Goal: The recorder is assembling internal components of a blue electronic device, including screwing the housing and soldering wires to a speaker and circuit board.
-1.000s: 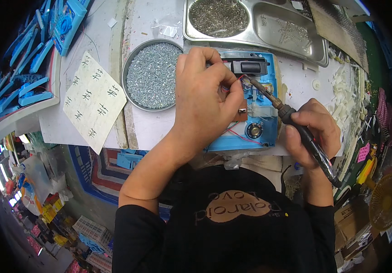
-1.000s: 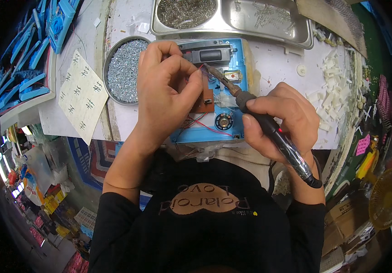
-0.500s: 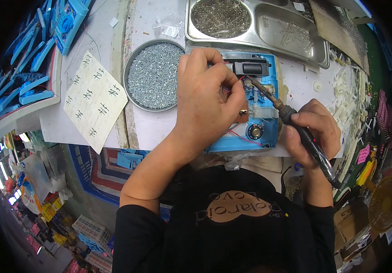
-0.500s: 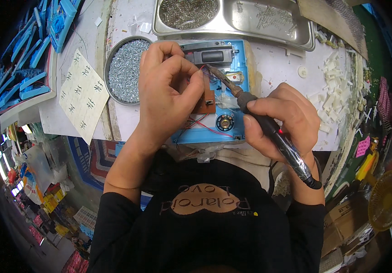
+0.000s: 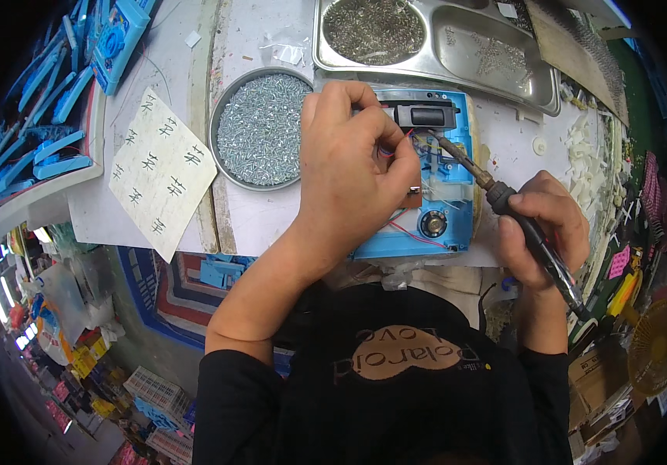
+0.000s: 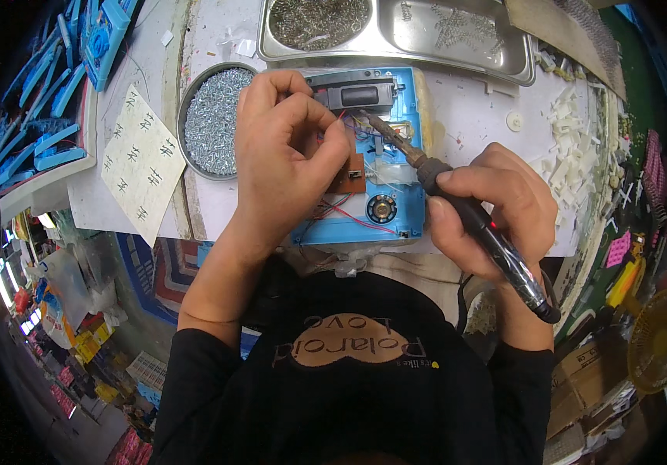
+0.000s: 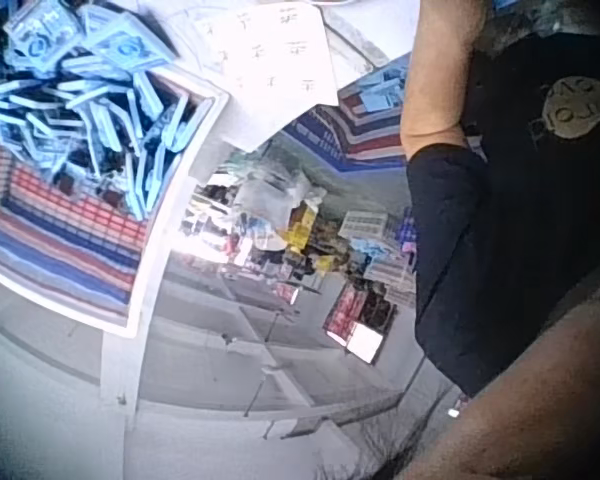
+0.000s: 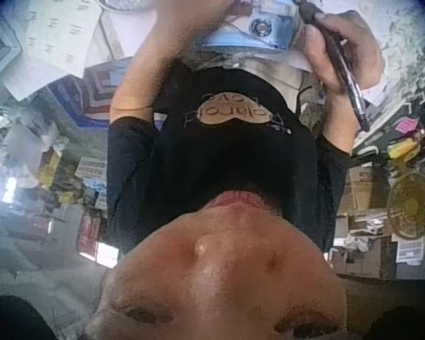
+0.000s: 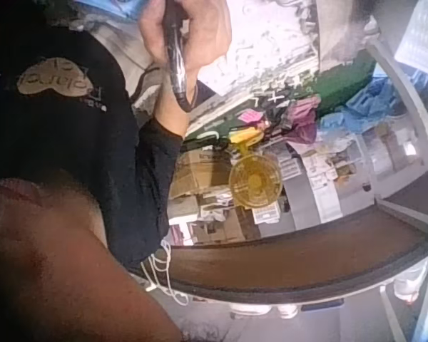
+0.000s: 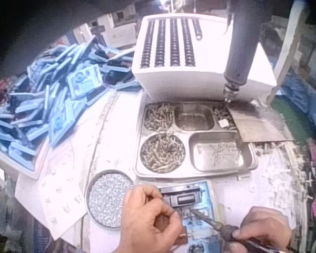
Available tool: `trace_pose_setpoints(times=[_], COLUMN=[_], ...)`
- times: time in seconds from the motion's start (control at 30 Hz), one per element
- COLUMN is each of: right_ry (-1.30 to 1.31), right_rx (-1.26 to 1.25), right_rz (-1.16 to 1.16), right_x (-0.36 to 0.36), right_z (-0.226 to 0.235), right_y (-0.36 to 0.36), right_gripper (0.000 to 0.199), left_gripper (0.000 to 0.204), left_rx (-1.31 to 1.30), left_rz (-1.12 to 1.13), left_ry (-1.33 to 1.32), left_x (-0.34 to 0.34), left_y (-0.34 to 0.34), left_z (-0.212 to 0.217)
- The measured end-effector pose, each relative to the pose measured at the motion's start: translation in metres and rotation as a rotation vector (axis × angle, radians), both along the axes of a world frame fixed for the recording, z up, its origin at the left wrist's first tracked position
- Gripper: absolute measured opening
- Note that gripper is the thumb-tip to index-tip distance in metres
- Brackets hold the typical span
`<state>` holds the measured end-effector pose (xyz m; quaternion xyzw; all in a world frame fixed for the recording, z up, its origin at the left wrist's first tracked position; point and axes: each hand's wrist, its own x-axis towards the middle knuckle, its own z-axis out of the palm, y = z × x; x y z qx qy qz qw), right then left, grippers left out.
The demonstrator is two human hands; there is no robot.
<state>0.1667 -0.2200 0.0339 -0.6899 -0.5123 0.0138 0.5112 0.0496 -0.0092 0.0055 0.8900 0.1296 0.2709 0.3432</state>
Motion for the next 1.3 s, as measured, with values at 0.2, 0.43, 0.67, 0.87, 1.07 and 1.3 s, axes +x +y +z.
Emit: trace_pose_setpoints(times=[0.2, 0.43, 0.67, 0.87, 1.07, 1.3], right_ry=[0.013, 0.006, -0.004, -0.005, -0.011, 0.004], right_rx=[0.008, -0.039, -0.067, -0.078, -0.075, -0.071], right_rz=[0.016, 0.014, -0.002, 0.0, 0.007, 0.012], right_x=[0.002, 0.005, 0.005, 0.006, 0.006, 0.006], right_z=[0.001, -0.001, -0.001, 0.0, 0.002, 0.0], right_y=[0.002, 0.006, 0.008, 0.01, 0.014, 0.015], right_gripper=[0.023, 0.023, 0.021, 0.02, 0.02, 0.021], left_gripper=[0.008, 0.009, 0.01, 0.012, 0.012, 0.013], left_rx=[0.02, 0.051, 0.048, 0.062, 0.07, 0.07], left_rz=[0.007, 0.005, 0.004, 0.005, -0.012, -0.008], left_ry=[0.009, 0.005, 0.014, 0.031, 0.054, 0.061], left_x=[0.001, 0.002, 0.003, 0.003, 0.004, 0.005], left_y=[0.0, 0.0, 0.001, 0.001, 0.003, 0.003], left_z=[0.0, 0.0, -0.001, 0.002, 0.005, 0.003])
